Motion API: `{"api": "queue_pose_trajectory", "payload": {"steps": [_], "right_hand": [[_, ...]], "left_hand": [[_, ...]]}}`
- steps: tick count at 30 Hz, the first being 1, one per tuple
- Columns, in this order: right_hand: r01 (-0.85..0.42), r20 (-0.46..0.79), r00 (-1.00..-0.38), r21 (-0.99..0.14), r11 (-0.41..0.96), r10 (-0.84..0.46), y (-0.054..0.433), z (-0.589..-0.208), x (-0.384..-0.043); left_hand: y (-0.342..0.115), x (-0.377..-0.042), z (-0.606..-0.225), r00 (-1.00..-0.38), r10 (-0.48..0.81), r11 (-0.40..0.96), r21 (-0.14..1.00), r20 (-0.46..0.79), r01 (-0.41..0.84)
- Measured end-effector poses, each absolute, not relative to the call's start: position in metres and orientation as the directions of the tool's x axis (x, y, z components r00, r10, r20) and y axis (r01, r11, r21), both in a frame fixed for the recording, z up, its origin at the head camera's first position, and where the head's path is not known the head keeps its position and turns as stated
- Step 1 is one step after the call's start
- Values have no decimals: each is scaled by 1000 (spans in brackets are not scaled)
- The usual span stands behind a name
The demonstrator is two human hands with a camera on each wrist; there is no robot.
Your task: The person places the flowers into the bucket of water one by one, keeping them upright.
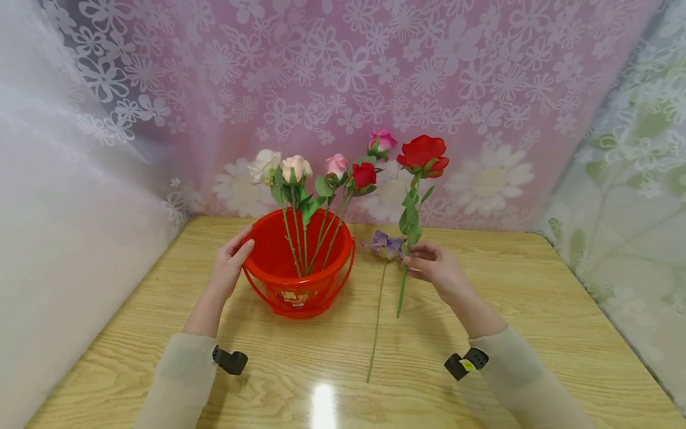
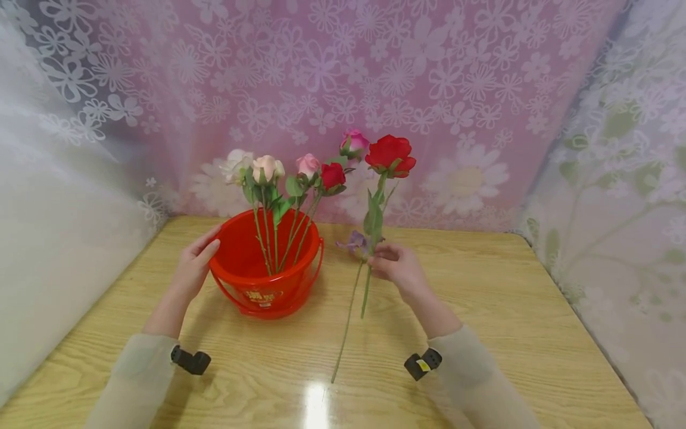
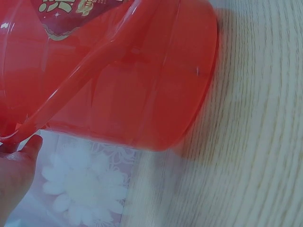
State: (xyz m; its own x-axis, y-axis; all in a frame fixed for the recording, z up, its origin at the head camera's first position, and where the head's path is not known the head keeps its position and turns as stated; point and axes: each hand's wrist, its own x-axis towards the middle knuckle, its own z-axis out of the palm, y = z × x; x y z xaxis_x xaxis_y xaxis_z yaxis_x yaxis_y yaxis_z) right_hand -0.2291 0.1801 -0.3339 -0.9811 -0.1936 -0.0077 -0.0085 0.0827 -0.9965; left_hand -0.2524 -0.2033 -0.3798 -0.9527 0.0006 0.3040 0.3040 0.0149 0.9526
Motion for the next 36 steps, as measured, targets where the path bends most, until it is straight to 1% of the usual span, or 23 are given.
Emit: {"api": "queue_pose_trajectory", "payload": {"steps": [8, 15, 23, 28, 36], "right_hand": [[-68, 55, -979, -996, 59, -196, 175, -311, -231], [-171, 165, -964, -985, 10, -210, 169, -293, -235], [-194, 174, -964, -978, 81, -203, 158, -279, -240], [-213, 198, -960, -975, 57, -200, 148, -274, -246], [-234, 234, -955, -972, -18, -184, 127, -264, -254]], "left_hand": [[-203, -253, -380, -949, 1, 9, 949, 314, 314], [-203, -253, -378, -950, 5, 3, 950, 313, 313], [-203, -252, -381, -949, 6, 0, 949, 314, 314], [-204, -252, -381, -950, 8, 1, 950, 312, 312], [-203, -252, -380, -949, 2, 6, 949, 316, 316]]}}
